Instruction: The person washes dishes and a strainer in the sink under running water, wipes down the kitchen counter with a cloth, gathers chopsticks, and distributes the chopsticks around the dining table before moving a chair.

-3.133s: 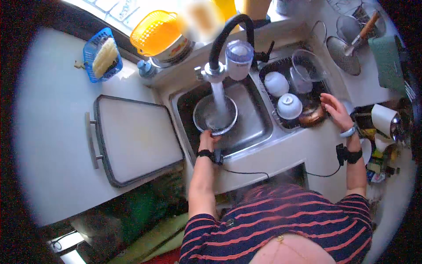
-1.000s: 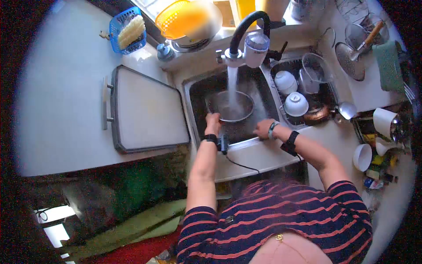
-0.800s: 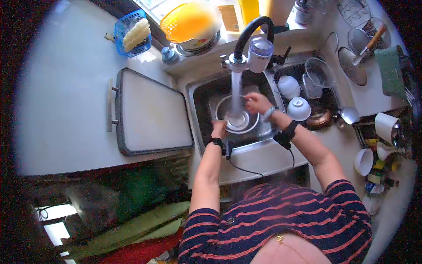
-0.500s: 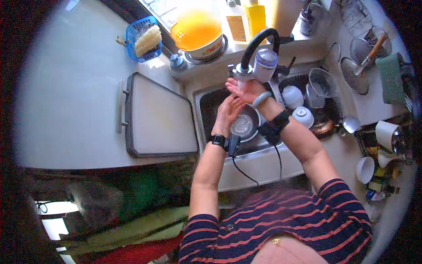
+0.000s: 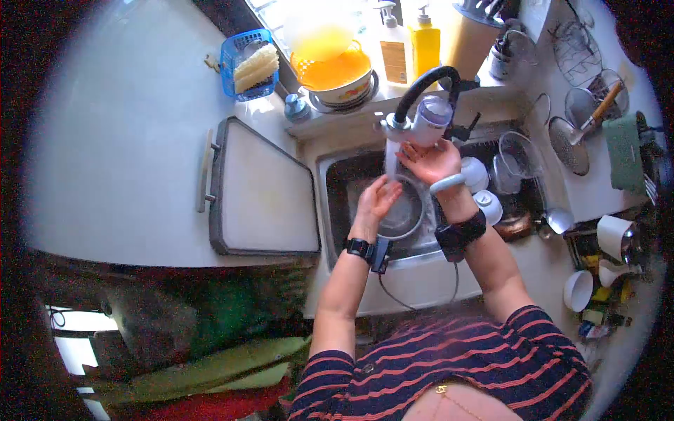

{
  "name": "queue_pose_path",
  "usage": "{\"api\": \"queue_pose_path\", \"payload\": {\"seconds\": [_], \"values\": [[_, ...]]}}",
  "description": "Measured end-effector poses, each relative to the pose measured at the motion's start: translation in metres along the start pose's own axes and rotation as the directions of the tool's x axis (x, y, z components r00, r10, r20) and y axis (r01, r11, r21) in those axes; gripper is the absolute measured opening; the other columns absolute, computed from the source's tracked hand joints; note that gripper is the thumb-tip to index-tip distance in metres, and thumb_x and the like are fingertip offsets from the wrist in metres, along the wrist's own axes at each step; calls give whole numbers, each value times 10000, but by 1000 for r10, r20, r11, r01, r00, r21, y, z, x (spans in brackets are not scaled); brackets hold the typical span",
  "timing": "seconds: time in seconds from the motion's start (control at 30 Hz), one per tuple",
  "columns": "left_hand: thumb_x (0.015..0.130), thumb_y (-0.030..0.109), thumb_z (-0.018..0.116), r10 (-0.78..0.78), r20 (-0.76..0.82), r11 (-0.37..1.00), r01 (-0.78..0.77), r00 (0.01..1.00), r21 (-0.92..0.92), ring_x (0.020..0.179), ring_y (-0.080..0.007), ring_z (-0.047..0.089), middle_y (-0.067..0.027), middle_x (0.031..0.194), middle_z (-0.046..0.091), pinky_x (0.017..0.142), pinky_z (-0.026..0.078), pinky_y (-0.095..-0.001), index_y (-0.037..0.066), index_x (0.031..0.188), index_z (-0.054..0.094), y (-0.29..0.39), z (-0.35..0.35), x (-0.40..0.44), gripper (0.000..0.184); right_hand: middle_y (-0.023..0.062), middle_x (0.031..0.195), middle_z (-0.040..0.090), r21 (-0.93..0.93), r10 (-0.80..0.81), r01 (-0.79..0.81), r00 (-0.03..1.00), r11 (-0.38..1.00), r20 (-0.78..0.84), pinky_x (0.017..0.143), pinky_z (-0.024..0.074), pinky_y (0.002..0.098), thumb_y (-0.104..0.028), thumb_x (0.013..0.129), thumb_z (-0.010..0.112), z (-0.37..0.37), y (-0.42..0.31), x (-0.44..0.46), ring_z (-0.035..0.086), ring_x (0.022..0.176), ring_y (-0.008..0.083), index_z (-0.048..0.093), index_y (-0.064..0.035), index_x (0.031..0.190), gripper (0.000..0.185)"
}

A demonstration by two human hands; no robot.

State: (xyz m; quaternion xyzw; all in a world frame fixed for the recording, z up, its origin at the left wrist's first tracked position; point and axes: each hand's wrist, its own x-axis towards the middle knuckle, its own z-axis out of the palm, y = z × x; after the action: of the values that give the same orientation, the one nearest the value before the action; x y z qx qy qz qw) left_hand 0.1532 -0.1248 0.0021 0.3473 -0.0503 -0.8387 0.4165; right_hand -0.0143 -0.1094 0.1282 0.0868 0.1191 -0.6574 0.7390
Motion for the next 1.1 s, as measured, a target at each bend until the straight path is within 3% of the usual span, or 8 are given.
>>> {"api": "queue_pose_path", "payload": {"seconds": [0.13,0.27,0.67,0.83,0.9,1.0,1.07,1.1], "values": [[843,137,473,26,-32,998,-28,999,-64,990,-365,478,-252,1064,468,854,416,-467,-10,1124,409,7,-12,-15,323,186,1212,385,-25,61,-64,994,998,-89,958,143,607,-291,848,287,32,27,25,244,1210,350,450,-56,1094,378],[845,133,463,67,-10,996,-68,998,-62,951,-362,502,-247,1026,498,840,422,-468,-2,1117,418,22,-18,-20,307,136,1201,383,80,40,-41,999,996,19,950,83,641,-350,782,400,29,33,67,205,1230,358,432,-137,1058,350],[821,148,515,117,80,992,-120,990,40,977,-326,481,-190,1059,489,857,418,-441,52,1144,408,67,40,20,354,137,1165,465,35,25,-38,950,999,311,885,368,532,-335,810,436,23,4,114,447,1056,351,452,-118,1163,415],[854,159,434,171,-19,984,-172,985,-52,870,-304,538,-178,993,536,768,464,-405,36,1117,437,60,60,44,290,163,1179,447,-75,111,-87,904,993,413,890,363,524,-332,828,406,-13,-3,81,456,1047,344,434,-82,1170,425],[858,177,410,58,454,990,7,889,-140,867,-280,543,-159,989,549,746,464,-378,11,1074,474,55,47,74,280,186,1192,433,-90,207,-186,869,978,450,884,355,531,-334,844,358,-19,-13,64,467,1038,327,411,-43,1187,453],[856,197,401,-32,505,986,108,863,-123,851,-251,552,-142,977,563,708,466,-353,-3,1036,503,37,58,75,288,163,1184,450,-157,207,-144,815,977,541,883,349,540,-335,843,344,-20,-18,44,451,1061,323,410,-48,1191,456],[857,209,389,-81,594,994,108,801,-10,839,-225,563,-123,959,574,717,473,-347,-3,1034,505,25,71,56,299,149,1138,494,-128,186,-147,904,981,384,873,367,521,-306,824,405,-25,-17,30,448,1063,311,432,-47,1166,430],[857,210,377,46,530,999,-25,847,-47,850,-249,564,-138,962,572,730,476,-360,-11,1034,502,15,73,50,310,141,1112,512,-5,193,-204,918,979,347,879,366,509,-283,814,436,-42,-13,34,452,1058,305,448,-48,1146,407]]}}
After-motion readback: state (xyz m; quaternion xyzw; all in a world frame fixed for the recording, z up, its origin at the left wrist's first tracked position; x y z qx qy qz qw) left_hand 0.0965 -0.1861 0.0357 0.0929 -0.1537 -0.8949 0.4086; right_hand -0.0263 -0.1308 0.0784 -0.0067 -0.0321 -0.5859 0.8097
